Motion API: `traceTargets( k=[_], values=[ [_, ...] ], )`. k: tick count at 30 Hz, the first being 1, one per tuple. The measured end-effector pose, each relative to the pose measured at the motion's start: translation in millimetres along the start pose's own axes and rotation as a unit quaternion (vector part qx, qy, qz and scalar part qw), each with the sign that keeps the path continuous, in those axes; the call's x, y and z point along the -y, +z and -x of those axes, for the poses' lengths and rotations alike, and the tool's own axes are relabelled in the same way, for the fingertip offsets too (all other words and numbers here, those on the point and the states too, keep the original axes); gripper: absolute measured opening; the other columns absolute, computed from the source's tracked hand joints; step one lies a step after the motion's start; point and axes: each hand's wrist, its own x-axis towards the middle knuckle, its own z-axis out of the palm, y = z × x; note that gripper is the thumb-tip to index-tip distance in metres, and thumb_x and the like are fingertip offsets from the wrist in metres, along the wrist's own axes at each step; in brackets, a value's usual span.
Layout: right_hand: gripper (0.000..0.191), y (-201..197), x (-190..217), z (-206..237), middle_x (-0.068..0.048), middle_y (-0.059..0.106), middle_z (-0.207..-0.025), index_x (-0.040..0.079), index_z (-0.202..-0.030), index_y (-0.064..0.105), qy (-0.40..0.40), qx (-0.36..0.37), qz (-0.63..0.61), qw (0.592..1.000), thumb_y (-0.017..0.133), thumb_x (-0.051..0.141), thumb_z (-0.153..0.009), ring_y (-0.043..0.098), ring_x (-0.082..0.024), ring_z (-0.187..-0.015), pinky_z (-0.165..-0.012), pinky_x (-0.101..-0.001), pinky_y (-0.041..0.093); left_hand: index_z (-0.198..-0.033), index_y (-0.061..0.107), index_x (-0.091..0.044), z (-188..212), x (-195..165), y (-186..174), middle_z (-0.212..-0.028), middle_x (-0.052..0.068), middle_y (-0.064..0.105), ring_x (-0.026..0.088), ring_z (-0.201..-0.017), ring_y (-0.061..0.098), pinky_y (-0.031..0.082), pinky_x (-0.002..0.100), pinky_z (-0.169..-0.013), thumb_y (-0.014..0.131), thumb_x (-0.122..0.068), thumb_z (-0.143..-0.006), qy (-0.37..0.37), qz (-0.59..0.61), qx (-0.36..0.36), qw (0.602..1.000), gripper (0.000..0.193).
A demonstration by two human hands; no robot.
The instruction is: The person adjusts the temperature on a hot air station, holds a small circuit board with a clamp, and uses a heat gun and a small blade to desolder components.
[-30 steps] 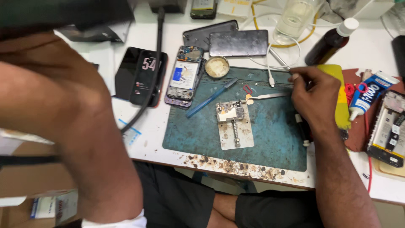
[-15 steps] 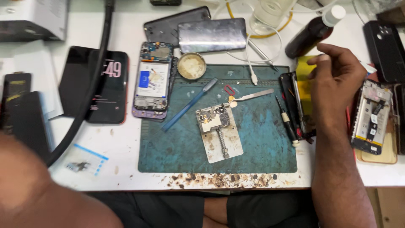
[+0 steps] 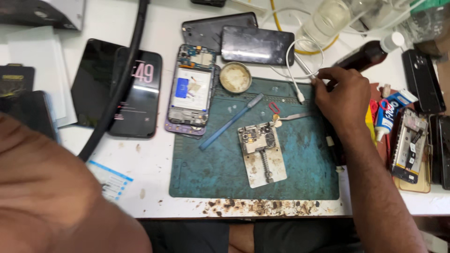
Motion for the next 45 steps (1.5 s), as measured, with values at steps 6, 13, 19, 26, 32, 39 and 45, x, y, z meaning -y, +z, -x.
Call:
traceTargets(
  k=[6, 13, 19, 26, 32, 39, 45],
  values=[
    [0.028, -17.4, 5.9, -21.0, -0.012, 0.078, -0.094, 0.005, -0.106, 0.077, 0.046, 0.089, -0.028, 0.995, 0.080, 0.019, -0.082, 0.076, -0.024, -0.084, -0.080, -0.0386, 0.060, -0.107, 0.050, -0.014, -5.5, -4.5, 0.9, -0.104, -0.002, 0.051, 0.026, -0.100, 0.051, 0.039, 0.033, -0.094, 0.044, -0.041, -0.107, 0.005, 0.014, -0.006, 1.000, 0.027],
    [0.046, -75.5, -30.1, -5.2, -0.015, 0.078, -0.103, 0.013, -0.124, 0.077, 0.078, 0.261, 0.185, 0.944, 0.076, 0.012, -0.078, 0.075, -0.035, -0.093, -0.088, -0.0452, 0.060, -0.108, 0.049, -0.015, -16.5, -8.9, 1.4, -0.106, -0.003, 0.050, 0.026, -0.103, 0.050, 0.038, 0.033, -0.097, 0.042, -0.041, -0.108, 0.020, 0.023, 0.001, 1.000, 0.027],
    [0.019, -101.2, -81.1, 11.8, -0.015, 0.073, -0.090, 0.002, -0.114, 0.075, 0.138, 0.301, -0.030, 0.943, 0.063, 0.011, -0.102, 0.073, -0.027, -0.083, -0.078, -0.0395, 0.062, -0.109, 0.048, -0.016, -13.8, -9.6, -3.3, -0.108, -0.003, 0.050, 0.026, -0.105, 0.049, 0.038, 0.033, -0.100, 0.041, -0.042, -0.108, 0.023, 0.027, -0.004, 0.999, 0.027],
    [0.013, -54.1, 4.7, 12.1, -0.005, 0.068, -0.102, 0.005, -0.115, 0.064, 0.207, 0.144, -0.691, 0.678, 0.066, 0.014, -0.105, 0.066, -0.021, -0.104, -0.097, -0.0390, 0.056, -0.111, 0.047, -0.016, -15.0, -7.7, -0.5, -0.111, -0.004, 0.049, 0.026, -0.108, 0.049, 0.037, 0.033, -0.103, 0.039, -0.042, -0.109, 0.021, 0.028, -0.003, 0.999, 0.027],
    [0.019, -18.8, 70.1, -4.8, -0.013, 0.070, -0.113, 0.004, -0.122, 0.063, 0.160, 0.111, -0.751, 0.632, 0.068, 0.001, -0.104, 0.067, -0.023, -0.104, -0.096, -0.0370, 0.056, -0.112, 0.047, -0.017, -17.5, -6.7, -5.4, -0.113, -0.005, 0.048, 0.027, -0.111, 0.048, 0.036, 0.033, -0.105, 0.038, -0.042, -0.110, 0.016, 0.032, -0.013, 0.999, 0.027],
    [0.012, 13.6, 81.4, -22.4, -0.016, 0.074, -0.110, -0.002, -0.119, 0.062, 0.072, 0.082, -0.552, 0.827, 0.064, -0.001, -0.107, 0.075, -0.022, -0.098, -0.092, -0.0343, 0.065, -0.114, 0.046, -0.018, -18.9, -6.0, -5.7, -0.115, -0.005, 0.048, 0.027, -0.114, 0.048, 0.035, 0.033, -0.108, 0.036, -0.043, -0.111, 0.009, 0.035, -0.020, 0.999, 0.027],
    [0.013, 19.8, 88.2, -31.8, -0.014, 0.075, -0.102, -0.006, -0.115, 0.067, -0.002, 0.057, -0.419, 0.906, 0.074, 0.000, -0.106, 0.075, -0.016, -0.094, -0.083, -0.0252, 0.062, -0.115, 0.045, -0.018, -18.0, -4.2, -7.1, -0.118, -0.006, 0.047, 0.027, -0.116, 0.047, 0.034, 0.033, -0.111, 0.035, -0.043, -0.112, 0.011, 0.033, -0.022, 0.999, 0.027]
  ],
)
